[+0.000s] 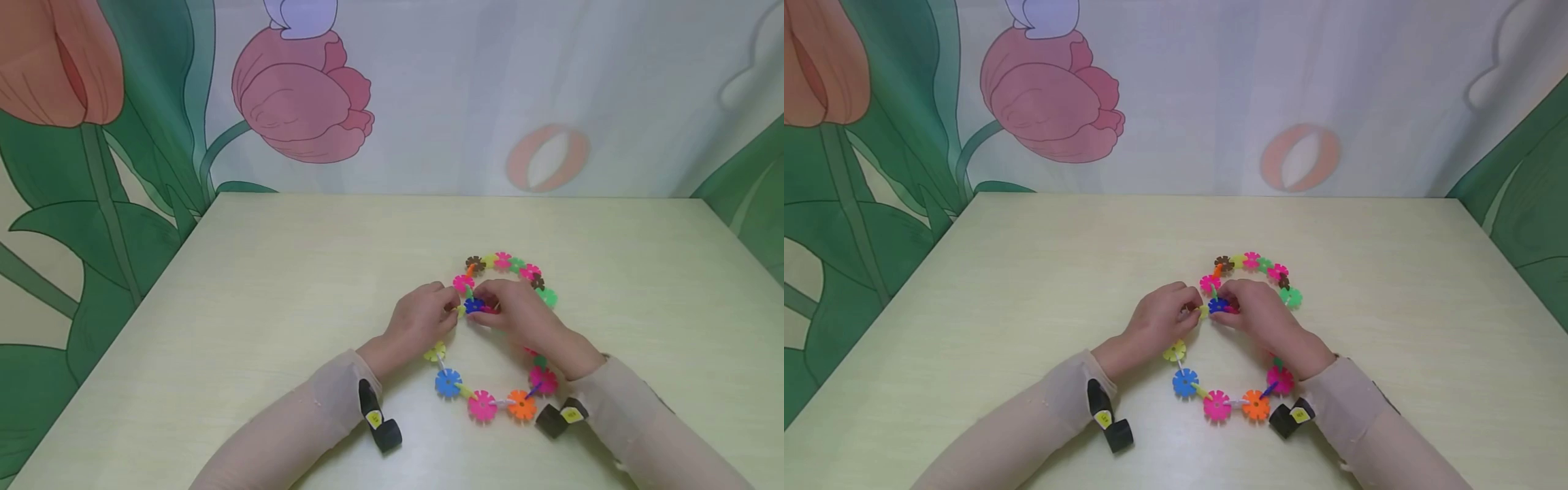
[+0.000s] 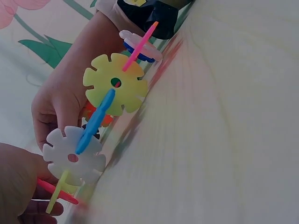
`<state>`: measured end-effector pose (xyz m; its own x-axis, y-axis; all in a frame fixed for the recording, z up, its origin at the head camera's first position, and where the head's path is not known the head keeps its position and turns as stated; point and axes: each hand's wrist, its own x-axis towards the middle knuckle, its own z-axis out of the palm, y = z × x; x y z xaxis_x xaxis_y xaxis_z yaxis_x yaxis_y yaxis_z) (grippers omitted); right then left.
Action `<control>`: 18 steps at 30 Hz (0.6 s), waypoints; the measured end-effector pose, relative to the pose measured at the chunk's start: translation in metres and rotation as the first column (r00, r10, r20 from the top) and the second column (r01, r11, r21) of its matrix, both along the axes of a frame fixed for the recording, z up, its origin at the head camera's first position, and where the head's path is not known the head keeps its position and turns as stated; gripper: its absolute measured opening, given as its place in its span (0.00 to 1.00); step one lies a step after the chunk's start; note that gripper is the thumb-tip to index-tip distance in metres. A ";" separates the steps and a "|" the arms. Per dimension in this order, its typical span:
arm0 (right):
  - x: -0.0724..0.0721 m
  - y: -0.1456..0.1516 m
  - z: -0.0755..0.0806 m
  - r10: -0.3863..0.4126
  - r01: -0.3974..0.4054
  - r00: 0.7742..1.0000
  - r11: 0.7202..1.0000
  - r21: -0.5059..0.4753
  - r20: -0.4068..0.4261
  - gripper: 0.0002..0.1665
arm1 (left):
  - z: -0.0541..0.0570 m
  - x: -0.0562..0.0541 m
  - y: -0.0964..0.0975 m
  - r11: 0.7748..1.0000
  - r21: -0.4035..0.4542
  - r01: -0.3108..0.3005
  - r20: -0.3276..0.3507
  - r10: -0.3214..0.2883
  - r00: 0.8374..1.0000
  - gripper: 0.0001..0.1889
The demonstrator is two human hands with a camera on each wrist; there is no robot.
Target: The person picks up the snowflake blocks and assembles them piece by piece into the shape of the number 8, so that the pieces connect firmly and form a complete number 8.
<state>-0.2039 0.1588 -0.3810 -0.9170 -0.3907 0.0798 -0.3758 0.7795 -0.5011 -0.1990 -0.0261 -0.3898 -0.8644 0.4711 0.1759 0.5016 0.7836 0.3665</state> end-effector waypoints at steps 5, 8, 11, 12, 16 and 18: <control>0.000 -0.001 0.000 0.036 -0.036 0.999 0.999 -0.018 -0.024 0.15 | 0.000 0.000 0.000 0.999 -0.027 0.021 -0.024 -0.021 0.999 0.02; 0.000 -0.001 0.000 0.053 -0.054 0.998 0.998 -0.021 -0.046 0.15 | 0.000 0.001 0.000 0.999 -0.025 0.025 -0.025 -0.025 0.999 0.02; -0.001 0.000 -0.002 0.055 -0.056 0.997 0.998 -0.025 -0.063 0.15 | -0.001 0.001 0.001 1.000 -0.008 0.025 -0.023 -0.025 0.999 0.02; -0.001 0.000 -0.003 0.055 -0.057 0.996 0.998 -0.029 -0.067 0.16 | -0.001 0.001 0.001 1.000 0.001 0.025 -0.021 -0.025 0.999 0.02; -0.001 0.000 -0.006 0.059 -0.062 0.995 0.997 -0.042 -0.080 0.16 | -0.003 0.000 0.001 0.999 0.034 0.030 -0.023 -0.029 0.999 0.02; -0.001 -0.001 -0.007 0.063 -0.067 0.994 0.997 -0.048 -0.084 0.16 | -0.004 -0.001 0.000 0.998 0.055 0.036 -0.030 -0.035 0.999 0.02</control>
<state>-0.2048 0.1583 -0.3876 -0.8792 -0.4432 0.1749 -0.4665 0.7262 -0.5050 -0.1998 -0.0257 -0.3941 -0.8416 0.4902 0.2269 0.5396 0.7441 0.3939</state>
